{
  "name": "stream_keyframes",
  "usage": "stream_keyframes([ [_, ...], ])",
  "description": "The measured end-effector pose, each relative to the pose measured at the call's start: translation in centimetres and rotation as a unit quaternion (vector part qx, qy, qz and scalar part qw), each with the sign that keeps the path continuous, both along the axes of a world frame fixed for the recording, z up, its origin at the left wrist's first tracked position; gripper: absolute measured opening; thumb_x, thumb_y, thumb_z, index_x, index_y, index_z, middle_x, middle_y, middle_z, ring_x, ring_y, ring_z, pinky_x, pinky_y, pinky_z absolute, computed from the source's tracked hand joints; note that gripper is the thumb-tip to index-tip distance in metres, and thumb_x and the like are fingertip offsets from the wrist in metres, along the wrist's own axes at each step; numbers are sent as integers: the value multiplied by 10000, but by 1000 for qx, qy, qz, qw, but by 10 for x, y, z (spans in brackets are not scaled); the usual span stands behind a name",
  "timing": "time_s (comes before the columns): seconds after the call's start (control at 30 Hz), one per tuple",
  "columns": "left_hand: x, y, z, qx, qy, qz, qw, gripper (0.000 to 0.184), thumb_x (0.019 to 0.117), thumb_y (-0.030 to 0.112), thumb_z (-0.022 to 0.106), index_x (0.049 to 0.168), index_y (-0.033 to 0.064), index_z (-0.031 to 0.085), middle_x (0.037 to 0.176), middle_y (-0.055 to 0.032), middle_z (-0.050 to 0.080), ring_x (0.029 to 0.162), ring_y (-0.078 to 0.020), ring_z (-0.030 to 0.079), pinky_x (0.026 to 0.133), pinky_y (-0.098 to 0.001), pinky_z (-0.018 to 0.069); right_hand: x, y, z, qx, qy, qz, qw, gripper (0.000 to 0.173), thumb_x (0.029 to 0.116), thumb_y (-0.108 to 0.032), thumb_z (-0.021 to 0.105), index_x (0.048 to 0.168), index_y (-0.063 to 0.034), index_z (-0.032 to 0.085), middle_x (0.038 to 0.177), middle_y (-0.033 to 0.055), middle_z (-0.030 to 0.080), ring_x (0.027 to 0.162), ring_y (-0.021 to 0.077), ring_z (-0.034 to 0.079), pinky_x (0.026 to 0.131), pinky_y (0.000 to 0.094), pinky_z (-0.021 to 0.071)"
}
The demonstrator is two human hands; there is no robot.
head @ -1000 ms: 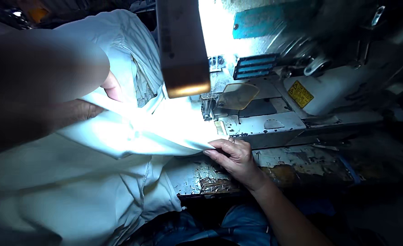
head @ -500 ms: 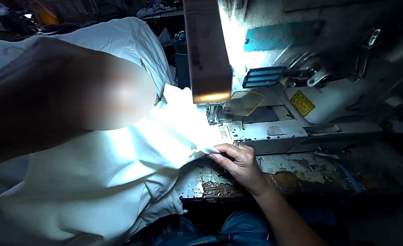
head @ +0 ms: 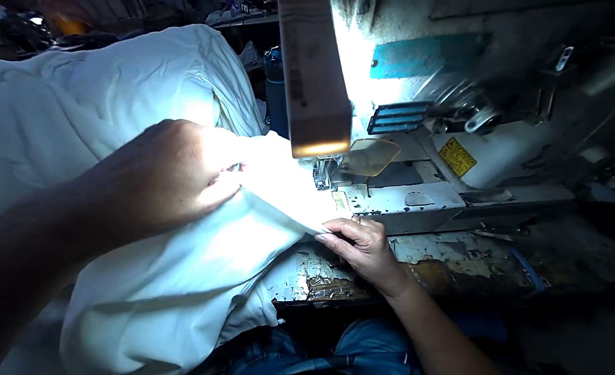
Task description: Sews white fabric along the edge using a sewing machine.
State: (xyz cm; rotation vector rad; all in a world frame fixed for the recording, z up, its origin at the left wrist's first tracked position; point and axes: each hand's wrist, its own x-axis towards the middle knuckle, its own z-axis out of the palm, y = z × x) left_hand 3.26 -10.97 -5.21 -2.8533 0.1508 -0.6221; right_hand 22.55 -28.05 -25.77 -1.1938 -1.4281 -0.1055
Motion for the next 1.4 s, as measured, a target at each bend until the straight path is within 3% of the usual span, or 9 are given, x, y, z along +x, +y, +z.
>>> stream_keyframes([
  [0.17,6,16,-14,-9,27,-15,999,169,940,308,544,866,217,665,688,66,535,616,-63,529,522,-269,412,-3,0,1,-11,10,-1,1000,210,988,-172,665,931,3,766,776,56,726,631,-8,607,620,133,496],
  [0.8,-3,-13,-15,-53,-22,-6,998,220,949,190,519,795,150,670,668,97,511,587,60,442,516,-149,316,-6,1,0,-6,60,11,998,199,986,-142,649,923,13,755,812,42,728,646,-34,606,618,120,504],
  [1.0,-10,-25,-12,-52,-32,-18,998,181,934,179,537,886,119,701,774,56,596,697,29,529,604,-140,398,-32,-17,-6,84,116,-21,989,282,997,-214,681,1256,-117,623,1109,18,720,892,20,701,763,162,594],
  [1.07,-16,-23,-6,-85,-46,-6,995,160,940,192,565,931,89,685,849,39,624,785,39,548,689,-119,419,-59,-4,-2,108,140,-24,984,121,991,-155,666,1081,-74,665,977,18,722,790,1,679,694,149,578],
  [1.13,-17,-19,-1,-148,-52,14,987,110,948,218,576,959,142,655,855,131,612,800,133,545,722,-54,437,-92,33,8,37,89,19,995,151,956,-101,643,950,17,736,864,94,735,793,120,704,742,279,589],
  [1.2,-15,-19,2,-217,-64,28,974,43,946,188,586,956,173,625,756,198,561,664,177,489,606,-16,403,-117,81,23,-98,-51,86,990,283,983,-181,629,1159,21,722,1051,201,738,1070,336,703,955,492,548],
  [1.27,-16,-20,1,-223,-85,51,970,43,958,177,578,966,157,615,731,184,534,617,168,451,568,-24,372,-124,111,45,-238,-133,187,944,429,1029,-202,600,1418,-21,597,1330,291,626,1395,474,459,1193,618,281],
  [1.33,-22,-15,-3,-196,-113,74,971,96,974,194,572,966,106,609,720,118,531,592,129,419,545,-54,326,-113,95,63,-254,-126,224,933,363,1059,-190,544,1371,-31,642,1283,238,668,1298,394,573,1112,568,396],
  [1.4,-32,-13,-14,-200,-133,76,968,140,963,192,575,992,69,635,750,90,564,612,124,440,563,-55,349,-92,54,54,-108,-26,179,978,249,1025,-124,572,1083,13,771,978,152,761,907,240,734,830,430,573],
])
